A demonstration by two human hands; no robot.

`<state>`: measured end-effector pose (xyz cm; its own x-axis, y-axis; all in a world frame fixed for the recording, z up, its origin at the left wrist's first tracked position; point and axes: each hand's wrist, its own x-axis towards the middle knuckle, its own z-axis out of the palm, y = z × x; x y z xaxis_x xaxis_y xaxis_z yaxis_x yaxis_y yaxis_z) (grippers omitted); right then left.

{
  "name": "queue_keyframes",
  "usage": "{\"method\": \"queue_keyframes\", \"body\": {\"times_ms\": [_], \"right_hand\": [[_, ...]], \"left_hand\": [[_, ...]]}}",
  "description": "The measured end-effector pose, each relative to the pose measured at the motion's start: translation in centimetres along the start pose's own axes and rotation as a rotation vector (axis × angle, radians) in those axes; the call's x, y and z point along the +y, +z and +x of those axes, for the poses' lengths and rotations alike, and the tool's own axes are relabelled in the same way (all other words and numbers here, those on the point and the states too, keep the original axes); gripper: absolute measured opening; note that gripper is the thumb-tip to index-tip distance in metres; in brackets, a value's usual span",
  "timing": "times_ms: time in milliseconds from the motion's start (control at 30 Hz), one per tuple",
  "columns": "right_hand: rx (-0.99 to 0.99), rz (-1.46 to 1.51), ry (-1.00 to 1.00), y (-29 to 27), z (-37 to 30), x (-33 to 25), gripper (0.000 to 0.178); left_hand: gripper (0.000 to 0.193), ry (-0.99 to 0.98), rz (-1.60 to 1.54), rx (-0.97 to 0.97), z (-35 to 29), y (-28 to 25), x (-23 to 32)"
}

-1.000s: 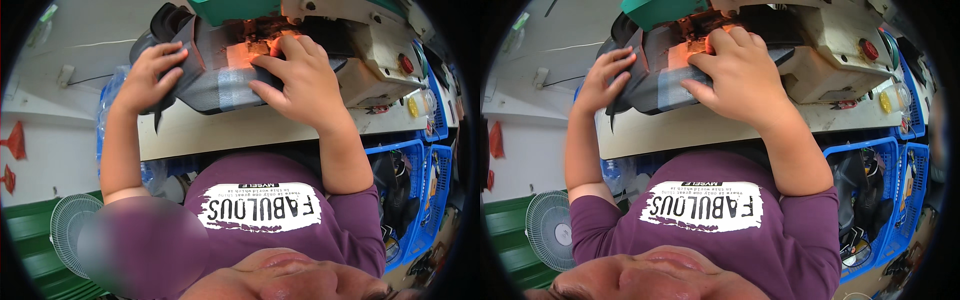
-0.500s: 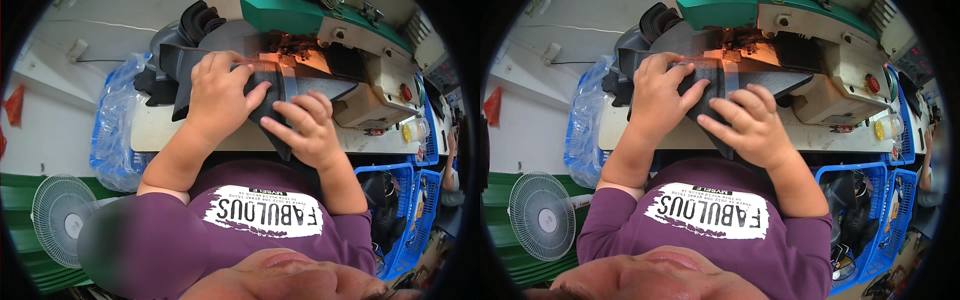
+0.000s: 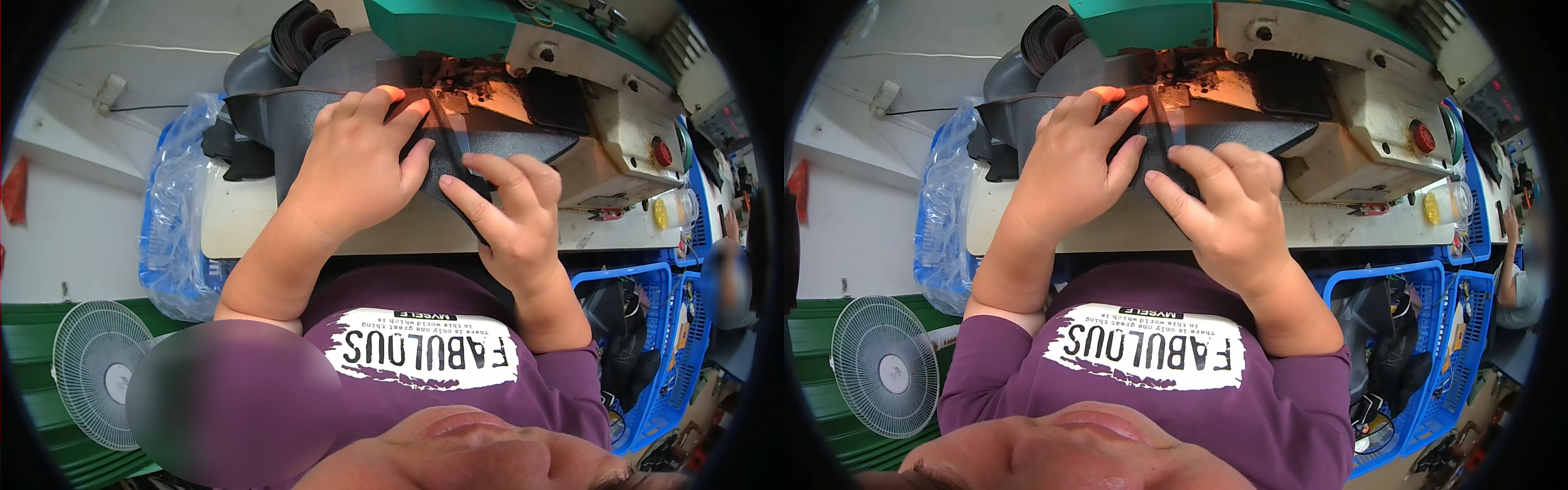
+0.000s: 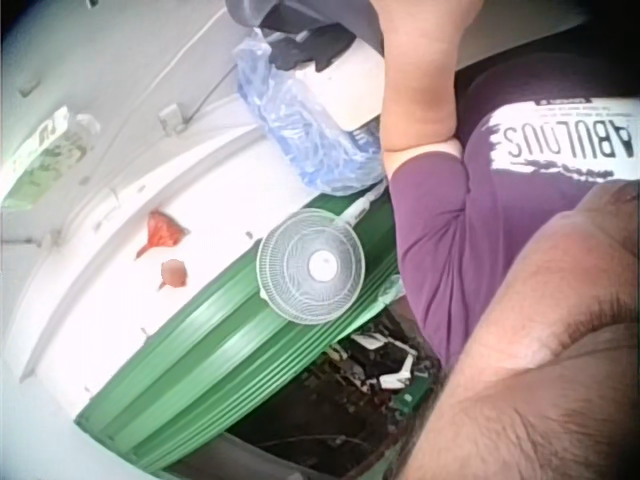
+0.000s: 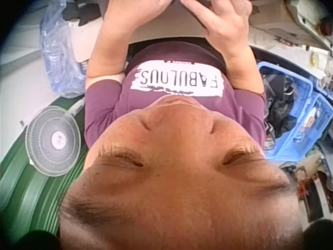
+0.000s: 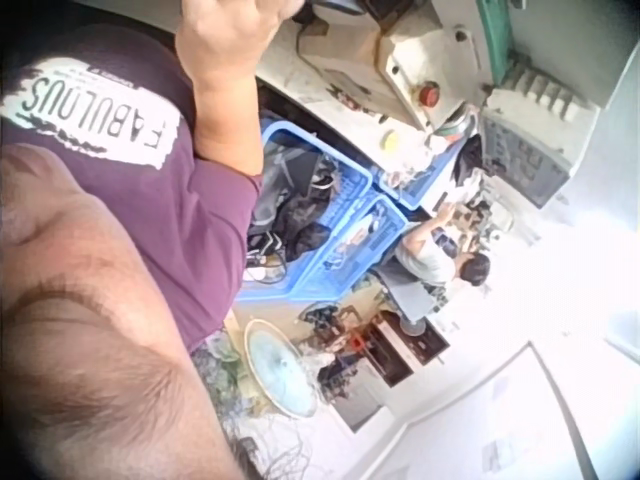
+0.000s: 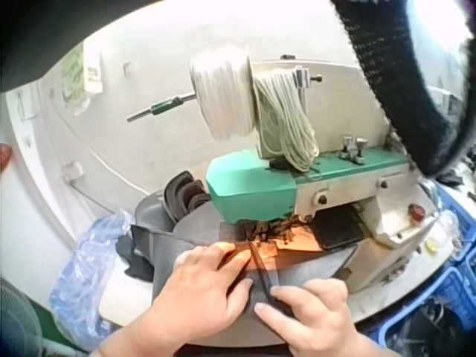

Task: The recorder is using an industrial sewing machine to stitch together pieces of shoe leather.

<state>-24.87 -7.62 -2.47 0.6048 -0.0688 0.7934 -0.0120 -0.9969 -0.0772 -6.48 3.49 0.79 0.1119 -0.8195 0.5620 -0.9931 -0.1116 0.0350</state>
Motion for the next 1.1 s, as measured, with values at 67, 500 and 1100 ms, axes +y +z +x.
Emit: {"method": "queue_keyframes", "body": {"times_ms": [67,500,1100], "right_hand": [[-0.009,-0.093,0.028,-0.4,0.2,0.1,0.035],[0.004,0.167,0.166,-1.0,0.2,0.1,0.04],[-0.09,0.032,0.126,0.3,2.8,1.8,0.029]], "left_hand": [[0.039,-0.009,0.015,-0.014,0.3,-0.2,-0.1],[0.039,0.072,-0.085,-0.072,1.4,-0.4,-1.6],[0.046,0.135,0.039,-0.165,3.4,1.0,-5.8]]}}
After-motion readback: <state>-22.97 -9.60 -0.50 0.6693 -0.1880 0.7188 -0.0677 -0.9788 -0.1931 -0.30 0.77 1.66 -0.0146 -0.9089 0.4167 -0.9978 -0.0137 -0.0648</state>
